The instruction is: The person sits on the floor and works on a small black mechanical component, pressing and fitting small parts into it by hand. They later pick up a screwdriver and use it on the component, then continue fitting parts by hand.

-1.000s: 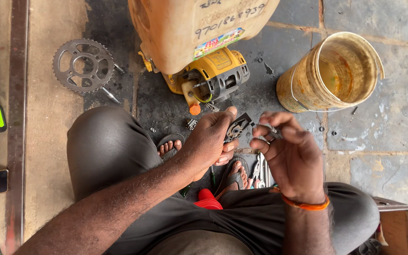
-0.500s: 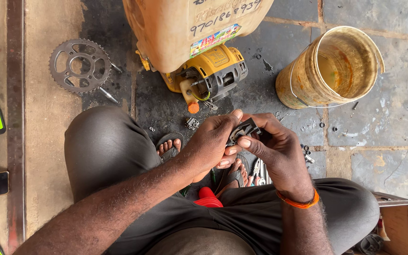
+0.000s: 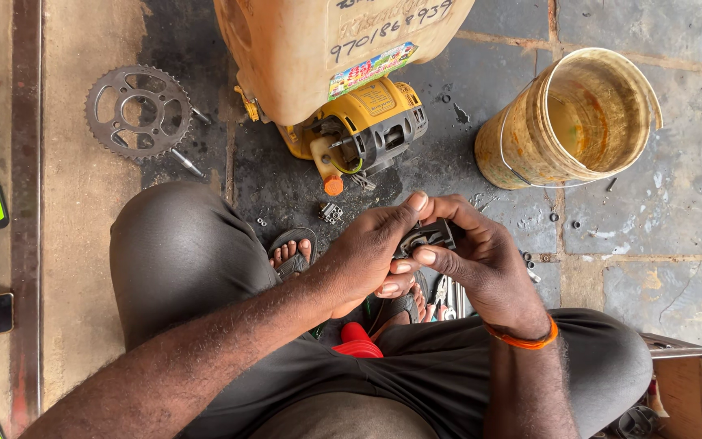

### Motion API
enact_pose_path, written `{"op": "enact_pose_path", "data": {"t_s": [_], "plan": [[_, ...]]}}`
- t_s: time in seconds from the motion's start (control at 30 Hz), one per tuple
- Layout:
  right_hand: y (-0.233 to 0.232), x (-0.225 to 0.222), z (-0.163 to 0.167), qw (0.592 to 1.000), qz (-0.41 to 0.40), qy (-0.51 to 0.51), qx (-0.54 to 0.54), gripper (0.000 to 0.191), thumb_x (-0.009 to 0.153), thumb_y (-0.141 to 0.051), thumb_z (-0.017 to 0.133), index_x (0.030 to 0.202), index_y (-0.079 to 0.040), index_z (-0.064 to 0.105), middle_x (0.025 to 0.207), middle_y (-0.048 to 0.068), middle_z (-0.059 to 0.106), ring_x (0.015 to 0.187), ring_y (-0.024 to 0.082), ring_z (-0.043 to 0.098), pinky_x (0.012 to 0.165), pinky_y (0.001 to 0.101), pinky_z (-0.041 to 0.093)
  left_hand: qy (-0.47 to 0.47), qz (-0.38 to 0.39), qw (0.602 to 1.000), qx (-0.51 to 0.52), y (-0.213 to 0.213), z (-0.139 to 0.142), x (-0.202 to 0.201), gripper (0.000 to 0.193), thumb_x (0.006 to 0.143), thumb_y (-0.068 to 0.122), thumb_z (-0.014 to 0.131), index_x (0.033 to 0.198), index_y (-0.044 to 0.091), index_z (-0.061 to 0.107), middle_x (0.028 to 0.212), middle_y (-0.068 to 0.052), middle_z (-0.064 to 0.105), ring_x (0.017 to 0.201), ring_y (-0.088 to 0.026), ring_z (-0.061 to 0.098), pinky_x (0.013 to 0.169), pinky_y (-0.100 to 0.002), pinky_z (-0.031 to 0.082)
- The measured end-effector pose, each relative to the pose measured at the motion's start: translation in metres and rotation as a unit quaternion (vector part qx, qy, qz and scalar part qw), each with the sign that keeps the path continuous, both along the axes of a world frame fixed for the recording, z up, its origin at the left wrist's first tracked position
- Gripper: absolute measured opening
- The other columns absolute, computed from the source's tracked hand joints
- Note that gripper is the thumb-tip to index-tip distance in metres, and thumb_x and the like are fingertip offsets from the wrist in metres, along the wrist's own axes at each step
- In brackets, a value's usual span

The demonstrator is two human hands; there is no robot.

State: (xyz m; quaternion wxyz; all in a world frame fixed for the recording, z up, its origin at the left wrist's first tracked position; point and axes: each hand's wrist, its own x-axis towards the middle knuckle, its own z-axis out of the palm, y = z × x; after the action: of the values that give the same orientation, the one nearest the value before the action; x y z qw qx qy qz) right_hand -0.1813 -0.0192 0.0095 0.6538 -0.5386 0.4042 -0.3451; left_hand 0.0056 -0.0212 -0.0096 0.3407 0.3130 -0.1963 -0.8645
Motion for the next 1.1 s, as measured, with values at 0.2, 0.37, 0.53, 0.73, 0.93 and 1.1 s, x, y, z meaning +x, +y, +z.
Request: {"op": "enact_pose_path", "data": {"t_s": [0.2, 0.37, 0.53, 0.73, 0.93, 1.1], "plan": [[0.009, -0.003, -0.002, 0.998, -0.04, 0.013, 0.037, 0.043, 0.093, -0.016, 0.075, 0.13, 0.001, 0.063, 0.118, 0.006, 0.068, 0.106, 0.015, 0.065, 0.099, 0.0331, 0.052, 0.01, -0.019, 0.999, -0.027, 0.003, 0.002, 0.002, 0.052, 0.104, 0.05, 0.047, 0.124, 0.004, 0.061, 0.062, 0.003, 0.041, 0.044, -0.004, 0.035, 0.039, -0.021, 0.03], [0.006, 0.0, -0.009, 0.997, -0.044, 0.066, -0.007, 0.042, 0.099, -0.023, 0.07, 0.132, 0.001, 0.061, 0.117, 0.006, 0.069, 0.107, 0.011, 0.063, 0.097, 0.0283, 0.052, -0.003, -0.007, 1.0, 0.029, -0.001, 0.001, -0.001, 0.049, 0.104, 0.05, 0.048, 0.122, 0.007, 0.062, 0.063, 0.004, 0.042, 0.044, -0.004, 0.035, 0.039, -0.022, 0.03], [0.003, 0.002, -0.015, 0.998, -0.025, 0.015, 0.047, 0.043, 0.1, -0.023, 0.066, 0.134, 0.002, 0.056, 0.116, 0.005, 0.067, 0.104, 0.011, 0.066, 0.092, 0.0292, 0.056, -0.011, 0.033, 0.999, 0.013, 0.001, -0.004, -0.005, 0.048, 0.104, 0.048, 0.051, 0.117, 0.003, 0.061, 0.064, 0.003, 0.044, 0.045, -0.004, 0.037, 0.038, -0.022, 0.03], [0.006, 0.01, -0.021, 0.996, -0.04, -0.04, 0.07, 0.041, 0.102, -0.021, 0.067, 0.134, 0.001, 0.053, 0.11, 0.007, 0.066, 0.094, 0.015, 0.068, 0.086, 0.0321, 0.057, -0.143, 0.108, 0.983, -0.036, 0.001, -0.002, -0.007, 0.044, 0.101, 0.049, 0.054, 0.101, 0.004, 0.056, 0.057, -0.001, 0.047, 0.04, -0.007, 0.041, 0.035, -0.024, 0.035], [0.004, 0.007, -0.015, 0.997, -0.028, -0.042, 0.061, 0.041, 0.097, -0.018, 0.071, 0.13, 0.002, 0.056, 0.111, 0.007, 0.066, 0.097, 0.016, 0.068, 0.088, 0.0333, 0.057, -0.233, 0.098, 0.966, -0.057, 0.001, 0.007, -0.005, 0.045, 0.098, 0.05, 0.056, 0.102, 0.006, 0.056, 0.054, -0.001, 0.051, 0.036, -0.008, 0.045, 0.034, -0.026, 0.037], [0.001, 0.001, -0.014, 0.996, -0.023, -0.05, 0.068, 0.041, 0.095, -0.017, 0.075, 0.126, 0.004, 0.06, 0.11, 0.006, 0.067, 0.094, 0.018, 0.07, 0.087, 0.0339, 0.058, -0.245, 0.092, 0.963, -0.066, 0.002, 0.007, -0.006, 0.045, 0.097, 0.05, 0.056, 0.104, 0.005, 0.057, 0.053, -0.002, 0.051, 0.036, -0.009, 0.047, 0.033, -0.026, 0.038]]}}
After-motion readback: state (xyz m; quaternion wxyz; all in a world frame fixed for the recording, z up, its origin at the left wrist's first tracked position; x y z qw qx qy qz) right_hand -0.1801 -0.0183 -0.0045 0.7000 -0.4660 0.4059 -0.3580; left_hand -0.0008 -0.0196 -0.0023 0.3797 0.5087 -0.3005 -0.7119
